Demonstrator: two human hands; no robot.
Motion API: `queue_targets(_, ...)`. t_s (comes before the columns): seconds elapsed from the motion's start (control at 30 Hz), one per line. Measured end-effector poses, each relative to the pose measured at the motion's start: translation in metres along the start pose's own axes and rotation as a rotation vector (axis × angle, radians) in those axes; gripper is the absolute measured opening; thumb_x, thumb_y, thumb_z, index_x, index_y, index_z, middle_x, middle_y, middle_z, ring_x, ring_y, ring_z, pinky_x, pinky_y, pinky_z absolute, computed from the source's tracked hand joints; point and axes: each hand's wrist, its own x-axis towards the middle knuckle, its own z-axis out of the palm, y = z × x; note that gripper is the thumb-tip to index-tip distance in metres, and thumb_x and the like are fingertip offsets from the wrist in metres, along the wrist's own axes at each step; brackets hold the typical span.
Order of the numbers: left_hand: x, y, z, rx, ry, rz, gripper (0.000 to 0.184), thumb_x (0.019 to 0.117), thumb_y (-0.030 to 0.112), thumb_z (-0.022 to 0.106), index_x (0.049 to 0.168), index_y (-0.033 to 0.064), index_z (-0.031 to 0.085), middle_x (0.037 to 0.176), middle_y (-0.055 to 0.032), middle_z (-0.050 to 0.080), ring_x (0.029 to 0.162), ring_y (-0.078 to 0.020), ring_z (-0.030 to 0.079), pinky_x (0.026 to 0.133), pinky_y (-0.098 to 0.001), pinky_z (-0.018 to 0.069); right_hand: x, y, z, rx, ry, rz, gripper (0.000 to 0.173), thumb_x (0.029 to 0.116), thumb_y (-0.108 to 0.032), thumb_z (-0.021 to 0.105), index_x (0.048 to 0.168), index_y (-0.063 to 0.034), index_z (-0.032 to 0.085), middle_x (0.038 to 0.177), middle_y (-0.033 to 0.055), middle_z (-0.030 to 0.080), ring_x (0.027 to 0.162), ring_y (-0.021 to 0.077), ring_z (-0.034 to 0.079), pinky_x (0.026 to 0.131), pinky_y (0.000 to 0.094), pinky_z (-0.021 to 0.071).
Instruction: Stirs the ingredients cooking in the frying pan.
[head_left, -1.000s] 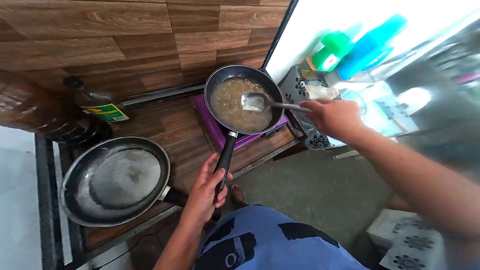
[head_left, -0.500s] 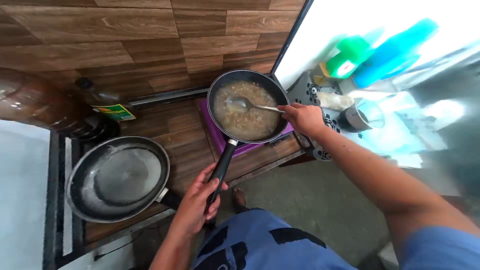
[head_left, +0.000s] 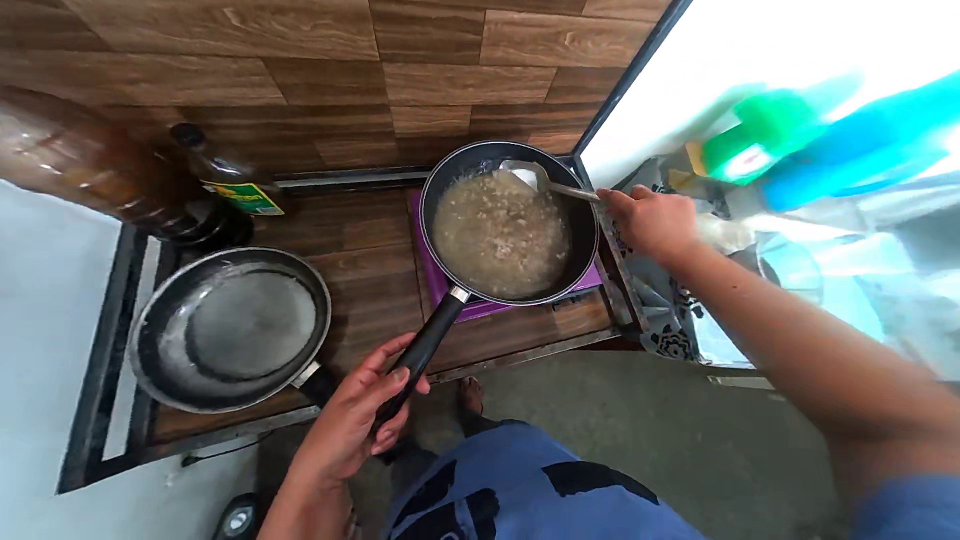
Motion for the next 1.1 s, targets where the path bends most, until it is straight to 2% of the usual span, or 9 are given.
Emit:
queue_targets(0.13,-0.001,-0.001,0.002,-0.003,0.003,0.013,0.046,0.1005,0.013,0.046,0.147,0.0168,0.046,0.095,-0.0055,0.071,0.042,0.0001,0.047,0.036,-0.0131,0.0390,-0.005,-0.004,-0.031,-0.093,-0.189,0.095,0.039,0.1083,-0.023,0.049,0.146,-0.0257,0.059,0.109,0.0296,0.069,0.091,0.0539,0.067,0.068,0.0685,0.0479)
queue_targets(0.4,-0.002,0.001,0.001,0.027,-0.031,0.002,0.047,0.1024,0.013,0.043,0.149,0.0165,0.043,0.095,-0.0053,0.070,0.042,-0.0003,0.046,0.036,-0.0132,0.0385,-0.040,-0.021,-0.070,-0.115,-0.419,0.157,0.031,0.1060,-0.028,0.055,0.135,-0.0239,0.066,0.104,0.0251,0.072,0.098,0.0510,0.068,0.075,0.0706,0.0483)
queue_targets(0.47,-0.001,0.003,-0.001,0.040,-0.052,-0.007,0.047,0.1035,0.013,0.041,0.150,0.0167,0.041,0.095,-0.0057,0.069,0.042,-0.0006,0.046,0.036,-0.0135,0.0384,-0.047,-0.019,-0.069,0.026,-0.434,0.164,0.032,0.1073,-0.029,0.053,0.135,-0.0215,0.066,0.108,0.0239,0.072,0.102,0.0488,0.067,0.080,0.0711,0.0481)
queue_targets(0.57,0.000,0.005,-0.001,0.056,-0.073,-0.027,0.045,0.1056,0.015,0.039,0.151,0.0185,0.040,0.096,-0.0047,0.070,0.043,-0.0006,0.046,0.036,-0.0136,0.0386,-0.059,-0.014,-0.068,0.410,-0.462,0.171,0.032,0.1106,-0.022,0.049,0.134,-0.0089,0.066,0.117,0.0198,0.069,0.108,0.0361,0.065,0.094,0.0603,0.0475)
queue_targets(0.67,0.000,0.006,-0.004,0.048,-0.097,-0.035,0.045,0.1061,0.015,0.039,0.151,0.0185,0.039,0.096,-0.0047,0.069,0.044,-0.0007,0.047,0.036,-0.0137,0.0389,-0.069,-0.020,-0.062,0.610,-0.440,0.225,0.035,0.1128,-0.023,0.042,0.135,-0.0039,0.062,0.103,0.0150,0.065,0.082,0.0220,0.057,0.077,0.0429,0.0483)
queue_targets(0.73,0.001,0.006,-0.005,0.047,-0.105,-0.028,0.044,0.1060,0.015,0.039,0.150,0.0180,0.039,0.096,-0.0050,0.068,0.044,-0.0009,0.047,0.036,-0.0137,0.0387,-0.070,-0.027,-0.058,0.602,-0.420,0.249,0.037,0.1138,-0.023,0.038,0.136,-0.0047,0.060,0.094,0.0136,0.061,0.075,0.0210,0.054,0.072,0.0412,0.0477)
queue_targets(0.9,0.001,0.006,-0.004,0.045,-0.109,-0.038,0.043,0.1072,0.015,0.038,0.150,0.0173,0.039,0.096,-0.0048,0.069,0.044,-0.0005,0.045,0.037,-0.0132,0.0372,-0.071,-0.036,-0.050,0.425,-0.403,0.206,0.038,0.1134,-0.022,0.038,0.139,-0.0052,0.060,0.114,0.0241,0.069,0.104,0.0407,0.066,0.092,0.0619,0.0487)
queue_targets(1.0,0.001,0.006,-0.006,0.028,-0.119,-0.042,0.043,0.1072,0.014,0.038,0.150,0.0171,0.039,0.096,-0.0060,0.068,0.044,-0.0010,0.046,0.037,-0.0135,0.0372,-0.078,-0.046,-0.047,0.430,-0.427,0.203,0.038,0.1133,-0.025,0.038,0.139,-0.0081,0.062,0.121,0.0221,0.069,0.113,0.0401,0.065,0.097,0.0641,0.0475)
queue_targets(1.1,0.003,0.006,-0.007,0.020,-0.129,-0.047,0.043,0.1074,0.014,0.038,0.150,0.0172,0.038,0.096,-0.0064,0.068,0.044,-0.0011,0.046,0.037,-0.0134,0.0374,-0.086,-0.059,-0.043,0.426,-0.423,0.214,0.039,0.1131,-0.028,0.039,0.140,-0.0119,0.061,0.119,0.0201,0.070,0.111,0.0399,0.066,0.093,0.0656,0.0487)
